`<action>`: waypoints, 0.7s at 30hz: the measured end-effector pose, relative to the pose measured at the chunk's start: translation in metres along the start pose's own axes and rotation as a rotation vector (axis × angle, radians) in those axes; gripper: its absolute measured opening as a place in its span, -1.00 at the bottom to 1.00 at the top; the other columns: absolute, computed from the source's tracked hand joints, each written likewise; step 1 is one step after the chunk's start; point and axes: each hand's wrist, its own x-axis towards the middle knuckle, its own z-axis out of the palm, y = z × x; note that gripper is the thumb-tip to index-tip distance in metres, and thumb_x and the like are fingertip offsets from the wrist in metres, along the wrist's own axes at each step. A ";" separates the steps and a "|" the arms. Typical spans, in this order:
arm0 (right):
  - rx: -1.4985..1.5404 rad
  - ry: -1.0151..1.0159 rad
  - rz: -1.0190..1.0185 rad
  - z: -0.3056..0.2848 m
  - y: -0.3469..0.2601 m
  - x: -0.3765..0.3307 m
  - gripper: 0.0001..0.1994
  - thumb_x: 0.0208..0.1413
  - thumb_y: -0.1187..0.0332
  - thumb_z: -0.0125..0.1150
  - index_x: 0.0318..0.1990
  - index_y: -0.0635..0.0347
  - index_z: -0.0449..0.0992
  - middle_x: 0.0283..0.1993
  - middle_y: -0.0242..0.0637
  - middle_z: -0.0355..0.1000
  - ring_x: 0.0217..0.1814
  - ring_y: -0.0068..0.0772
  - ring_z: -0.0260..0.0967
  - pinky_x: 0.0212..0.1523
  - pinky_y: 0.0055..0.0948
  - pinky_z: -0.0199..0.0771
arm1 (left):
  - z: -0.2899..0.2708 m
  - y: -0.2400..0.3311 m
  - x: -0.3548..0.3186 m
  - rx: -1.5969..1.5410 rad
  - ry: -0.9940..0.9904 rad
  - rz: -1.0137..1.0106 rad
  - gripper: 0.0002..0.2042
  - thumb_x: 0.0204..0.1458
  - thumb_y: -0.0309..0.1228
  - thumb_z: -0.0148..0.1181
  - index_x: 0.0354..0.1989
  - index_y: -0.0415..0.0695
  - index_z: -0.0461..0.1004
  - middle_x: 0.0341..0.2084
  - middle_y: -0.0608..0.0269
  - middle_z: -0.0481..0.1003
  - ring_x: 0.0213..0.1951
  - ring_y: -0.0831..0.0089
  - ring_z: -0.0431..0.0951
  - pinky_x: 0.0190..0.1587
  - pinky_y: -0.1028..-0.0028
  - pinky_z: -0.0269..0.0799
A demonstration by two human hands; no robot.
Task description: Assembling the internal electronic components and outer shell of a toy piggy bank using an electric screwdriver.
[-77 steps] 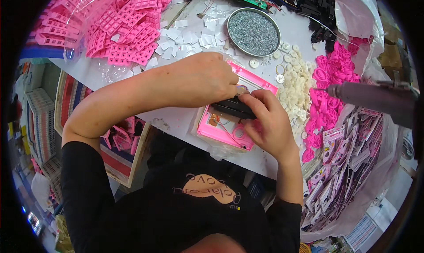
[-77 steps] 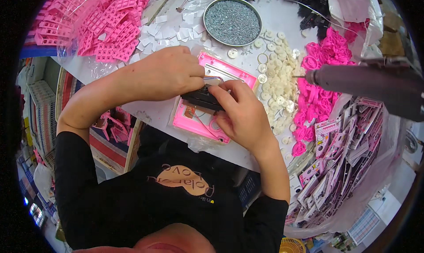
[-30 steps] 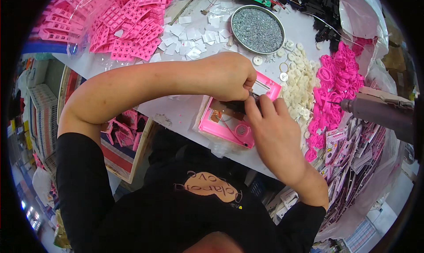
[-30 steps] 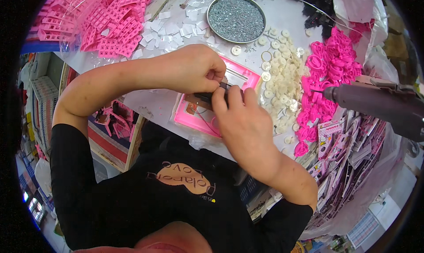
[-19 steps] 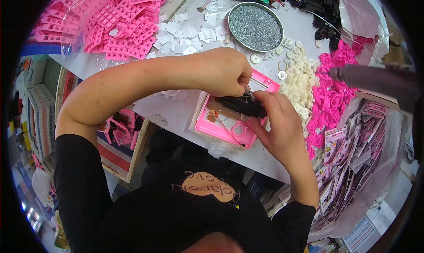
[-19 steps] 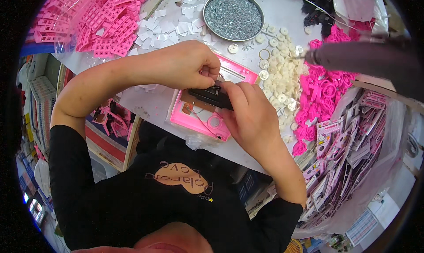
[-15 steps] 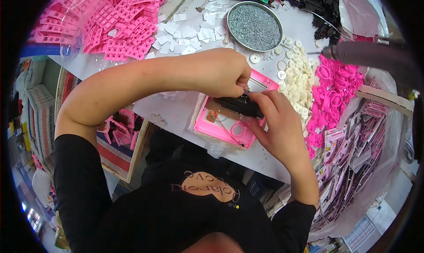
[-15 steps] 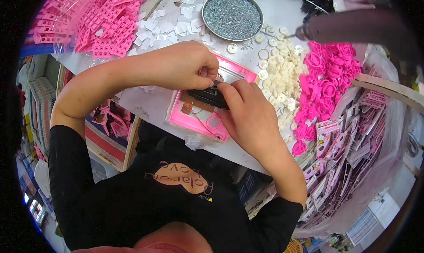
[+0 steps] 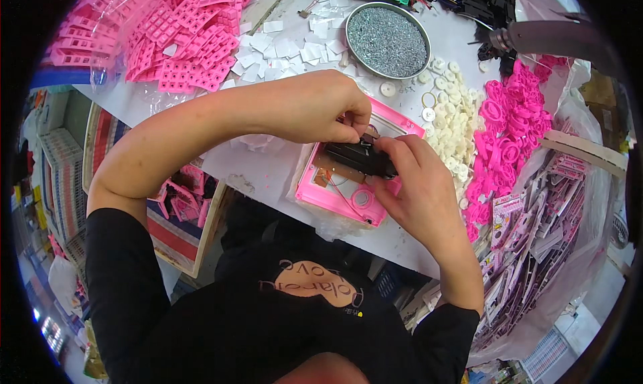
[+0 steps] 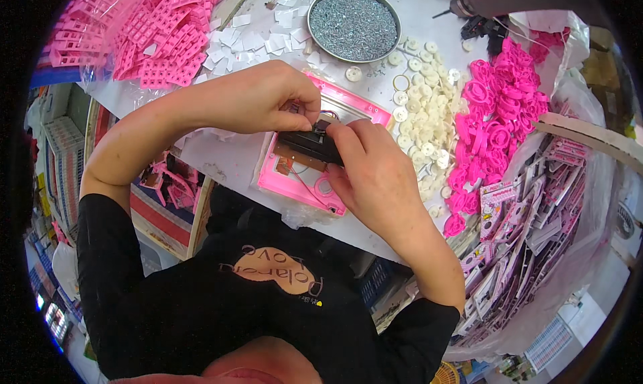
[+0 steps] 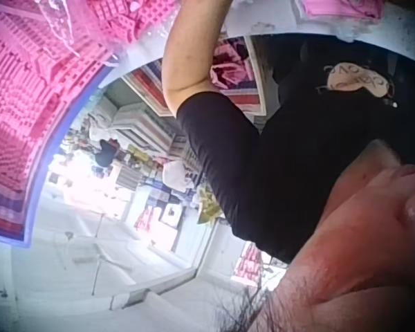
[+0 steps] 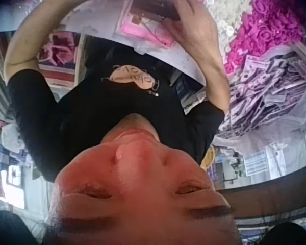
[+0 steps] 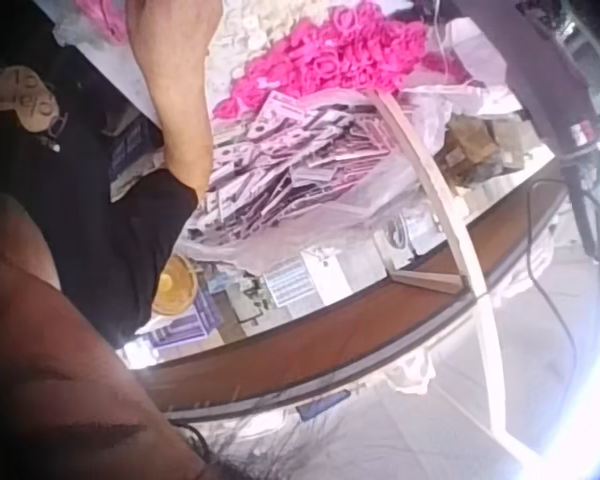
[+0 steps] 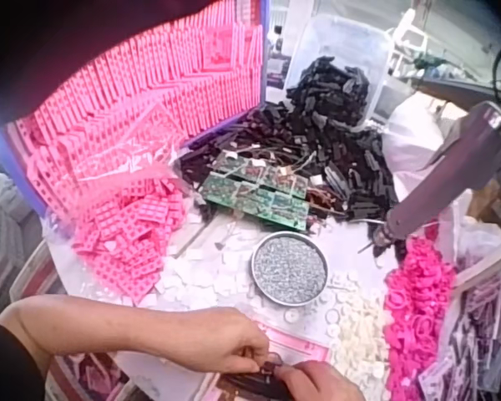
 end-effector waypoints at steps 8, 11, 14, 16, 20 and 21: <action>0.046 0.026 0.016 0.005 0.002 0.001 -0.55 -0.14 0.50 0.38 0.00 0.23 0.45 -0.19 -0.13 0.40 -0.14 -0.02 0.44 -0.21 -0.15 0.51 | -0.009 -0.002 0.001 -0.014 -0.016 0.044 -0.88 0.07 -0.46 0.30 -0.29 -0.25 0.56 -0.52 0.14 0.50 -0.46 0.35 0.49 -0.37 0.38 0.39; 0.040 0.022 0.035 0.005 0.001 0.002 -0.56 -0.12 0.49 0.38 -0.01 0.24 0.45 -0.20 -0.13 0.41 -0.15 -0.02 0.44 -0.21 -0.15 0.51 | -0.012 -0.004 0.004 0.039 -0.014 0.074 -0.88 0.07 -0.45 0.31 -0.28 -0.22 0.56 -0.51 0.15 0.49 -0.46 0.34 0.48 -0.36 0.36 0.39; 0.041 0.012 0.064 0.004 -0.001 0.002 -0.56 -0.10 0.48 0.38 0.00 0.24 0.44 -0.20 -0.12 0.41 -0.15 -0.02 0.44 -0.20 -0.14 0.51 | -0.004 -0.011 0.005 0.163 0.066 0.163 -0.88 0.07 -0.45 0.31 -0.27 -0.20 0.56 -0.49 0.16 0.48 -0.43 0.28 0.49 -0.33 0.33 0.40; 0.049 0.021 0.078 0.005 0.000 0.002 -0.56 -0.09 0.47 0.38 0.01 0.25 0.44 -0.20 -0.11 0.41 -0.15 -0.02 0.44 -0.20 -0.14 0.51 | 0.000 -0.017 0.004 0.314 0.145 0.264 -0.89 0.07 -0.45 0.30 -0.27 -0.20 0.55 -0.47 0.15 0.48 -0.41 0.23 0.51 -0.31 0.31 0.41; 0.063 0.037 0.074 0.007 0.001 0.003 -0.56 -0.08 0.47 0.38 0.02 0.26 0.43 -0.20 -0.11 0.41 -0.15 -0.02 0.44 -0.17 -0.15 0.51 | 0.002 -0.018 0.004 0.202 0.151 0.323 -0.88 0.08 -0.46 0.29 -0.28 -0.21 0.52 -0.43 0.14 0.49 -0.34 0.15 0.53 -0.27 0.26 0.43; 0.063 0.038 0.074 0.007 0.001 0.003 -0.56 -0.08 0.47 0.38 0.02 0.26 0.43 -0.20 -0.11 0.41 -0.15 -0.02 0.44 -0.17 -0.15 0.51 | 0.002 -0.019 0.005 0.142 0.133 0.288 -0.88 0.07 -0.45 0.29 -0.29 -0.22 0.52 -0.42 0.14 0.49 -0.33 0.14 0.54 -0.26 0.26 0.43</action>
